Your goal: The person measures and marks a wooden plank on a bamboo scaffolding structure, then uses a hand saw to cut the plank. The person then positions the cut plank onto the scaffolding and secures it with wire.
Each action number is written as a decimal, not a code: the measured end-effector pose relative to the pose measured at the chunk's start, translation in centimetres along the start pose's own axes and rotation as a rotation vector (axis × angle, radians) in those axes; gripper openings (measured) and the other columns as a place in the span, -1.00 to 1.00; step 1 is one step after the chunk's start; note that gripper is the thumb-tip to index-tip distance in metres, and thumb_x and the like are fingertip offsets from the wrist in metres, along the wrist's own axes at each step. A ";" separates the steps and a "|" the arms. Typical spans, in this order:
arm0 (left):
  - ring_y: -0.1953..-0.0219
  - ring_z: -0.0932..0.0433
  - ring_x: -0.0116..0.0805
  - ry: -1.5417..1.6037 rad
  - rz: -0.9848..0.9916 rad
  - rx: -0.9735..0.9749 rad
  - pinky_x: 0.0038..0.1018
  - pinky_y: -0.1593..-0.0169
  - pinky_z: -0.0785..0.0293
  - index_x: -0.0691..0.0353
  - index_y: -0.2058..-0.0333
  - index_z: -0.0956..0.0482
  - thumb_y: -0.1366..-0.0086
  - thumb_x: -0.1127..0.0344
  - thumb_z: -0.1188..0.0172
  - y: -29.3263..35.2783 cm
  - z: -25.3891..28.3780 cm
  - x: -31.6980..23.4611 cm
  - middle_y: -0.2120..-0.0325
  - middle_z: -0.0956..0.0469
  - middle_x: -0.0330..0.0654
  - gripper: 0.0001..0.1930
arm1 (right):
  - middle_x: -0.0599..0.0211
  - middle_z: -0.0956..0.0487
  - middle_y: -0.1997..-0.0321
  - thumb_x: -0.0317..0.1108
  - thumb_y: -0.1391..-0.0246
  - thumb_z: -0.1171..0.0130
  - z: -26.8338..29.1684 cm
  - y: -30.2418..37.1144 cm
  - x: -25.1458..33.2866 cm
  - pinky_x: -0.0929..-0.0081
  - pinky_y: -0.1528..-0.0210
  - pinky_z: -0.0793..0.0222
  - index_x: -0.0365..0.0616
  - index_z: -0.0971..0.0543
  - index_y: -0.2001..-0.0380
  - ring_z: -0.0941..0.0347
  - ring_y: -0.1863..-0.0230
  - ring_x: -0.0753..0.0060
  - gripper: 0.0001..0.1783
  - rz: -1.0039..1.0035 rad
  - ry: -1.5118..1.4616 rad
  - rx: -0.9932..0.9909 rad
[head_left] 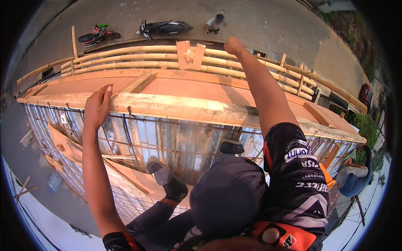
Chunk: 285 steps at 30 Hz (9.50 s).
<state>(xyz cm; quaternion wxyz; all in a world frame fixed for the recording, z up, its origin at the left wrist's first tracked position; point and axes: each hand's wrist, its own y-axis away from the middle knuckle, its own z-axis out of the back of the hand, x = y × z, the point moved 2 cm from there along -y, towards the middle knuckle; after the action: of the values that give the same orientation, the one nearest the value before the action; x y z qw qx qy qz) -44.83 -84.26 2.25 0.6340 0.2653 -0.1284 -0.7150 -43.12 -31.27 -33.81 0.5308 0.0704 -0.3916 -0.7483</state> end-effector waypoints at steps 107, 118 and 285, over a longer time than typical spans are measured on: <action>0.07 -0.75 -0.05 0.511 0.259 0.164 -0.25 -0.05 -0.60 0.25 0.18 -0.78 -0.42 0.08 -0.43 42.4 15.4 -1.9 0.21 -0.77 -0.05 -0.69 | -0.01 -0.66 0.08 -0.24 -0.41 -0.27 27.4 63.2 38.4 0.04 -0.06 -0.59 -0.15 -0.62 -0.27 -0.65 0.03 -0.19 -0.56 0.620 -0.040 0.543; 0.34 -0.66 -0.29 1.075 0.193 0.299 -0.36 0.21 -0.55 0.31 0.23 -0.69 -0.50 -0.16 -0.33 38.5 19.2 -14.0 0.38 -0.70 -0.16 -0.48 | -0.11 -0.73 0.08 -0.14 -0.39 -0.26 17.8 67.5 28.9 -0.12 0.04 -0.65 -0.13 -0.59 -0.07 -0.70 0.05 -0.22 -0.65 0.358 0.036 0.556; -0.40 -0.44 -0.15 -0.254 0.265 0.799 0.07 -0.49 -0.19 0.03 -0.12 -0.69 -0.39 -0.22 -0.34 70.4 -11.7 79.3 -0.17 -0.64 -0.23 -0.47 | -0.01 -0.69 0.32 -0.19 -0.46 -0.23 -6.1 49.9 68.6 0.17 0.15 -0.58 -0.12 -0.64 0.02 -0.70 0.27 0.03 -0.75 0.067 0.317 0.564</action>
<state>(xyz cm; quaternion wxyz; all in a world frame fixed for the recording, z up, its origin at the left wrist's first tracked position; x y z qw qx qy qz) 16.19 -171.25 12.01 0.5467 0.3809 -0.5048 -0.5488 -32.33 -99.11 16.24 0.5693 0.3174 -0.4980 -0.5720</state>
